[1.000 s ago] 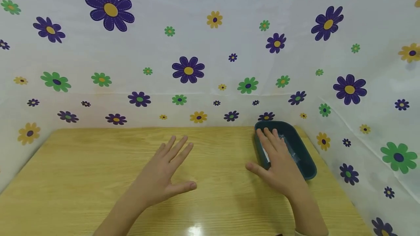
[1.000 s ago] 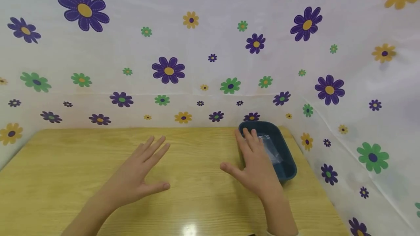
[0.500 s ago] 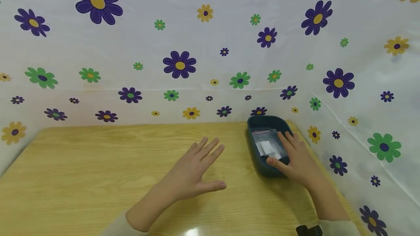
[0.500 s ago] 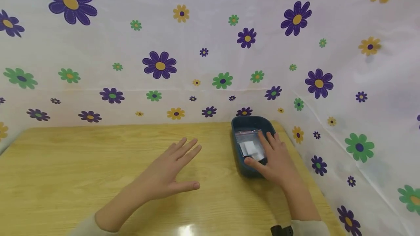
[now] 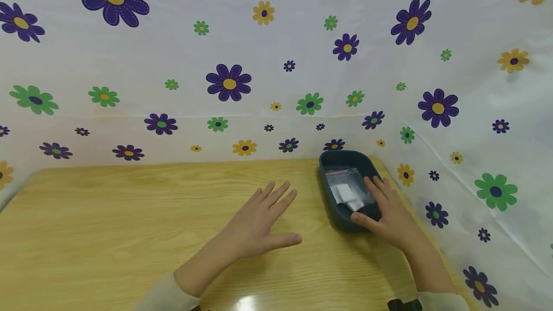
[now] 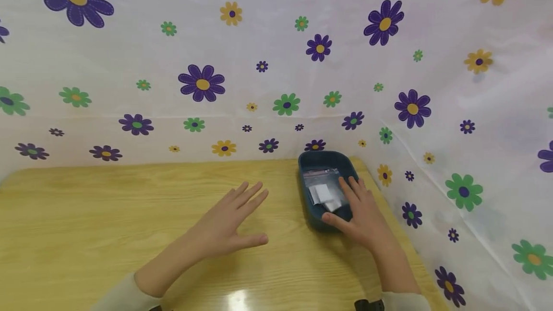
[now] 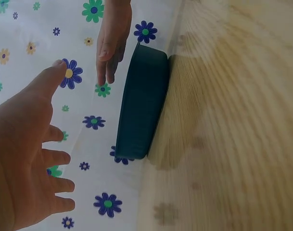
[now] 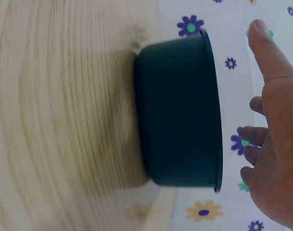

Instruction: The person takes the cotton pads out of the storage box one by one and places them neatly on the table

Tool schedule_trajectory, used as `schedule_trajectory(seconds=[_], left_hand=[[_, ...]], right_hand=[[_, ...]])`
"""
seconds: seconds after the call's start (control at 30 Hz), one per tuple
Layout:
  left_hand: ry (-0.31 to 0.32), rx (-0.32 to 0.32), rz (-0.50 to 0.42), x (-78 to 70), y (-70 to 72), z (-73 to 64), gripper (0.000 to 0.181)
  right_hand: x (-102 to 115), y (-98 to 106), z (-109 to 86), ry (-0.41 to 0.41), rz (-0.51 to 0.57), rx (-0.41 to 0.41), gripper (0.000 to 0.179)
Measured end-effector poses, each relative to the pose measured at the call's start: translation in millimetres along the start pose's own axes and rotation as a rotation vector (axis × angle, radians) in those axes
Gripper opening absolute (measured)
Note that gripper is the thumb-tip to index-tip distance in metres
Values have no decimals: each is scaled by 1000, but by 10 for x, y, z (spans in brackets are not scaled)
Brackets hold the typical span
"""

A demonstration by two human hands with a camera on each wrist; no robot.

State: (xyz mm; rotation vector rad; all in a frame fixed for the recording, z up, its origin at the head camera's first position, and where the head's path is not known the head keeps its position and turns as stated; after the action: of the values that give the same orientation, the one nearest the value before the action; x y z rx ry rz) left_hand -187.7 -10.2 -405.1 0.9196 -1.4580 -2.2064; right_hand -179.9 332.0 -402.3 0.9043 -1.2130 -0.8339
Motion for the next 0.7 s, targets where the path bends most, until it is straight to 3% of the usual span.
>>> schedule_trajectory(seconds=[0.17,0.37,0.7], left_hand=[[30,44,-26,-73,-84,202,97],[45,71,24,-157,-218,444,102],[50,116,51,-273,-375,755,107]], right_hand=[[-136,6,11,-12,9,5,105],[-375,71,67,-23,-21,60,112],[-525,103,124,-60,-44,113,121]])
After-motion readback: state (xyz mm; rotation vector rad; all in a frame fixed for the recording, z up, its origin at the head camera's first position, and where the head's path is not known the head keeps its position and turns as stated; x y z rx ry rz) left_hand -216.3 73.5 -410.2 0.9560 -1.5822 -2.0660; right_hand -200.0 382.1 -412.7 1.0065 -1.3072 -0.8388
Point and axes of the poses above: each hand's wrist, its own z-axis towards the middle knuckle, its own y-axis out of the back of the hand, x = y × z, the point moved 1 cm from there along z, towards the middle knuckle, and after that the axes turned 3 degrees about -y, right-handed, at the moved point
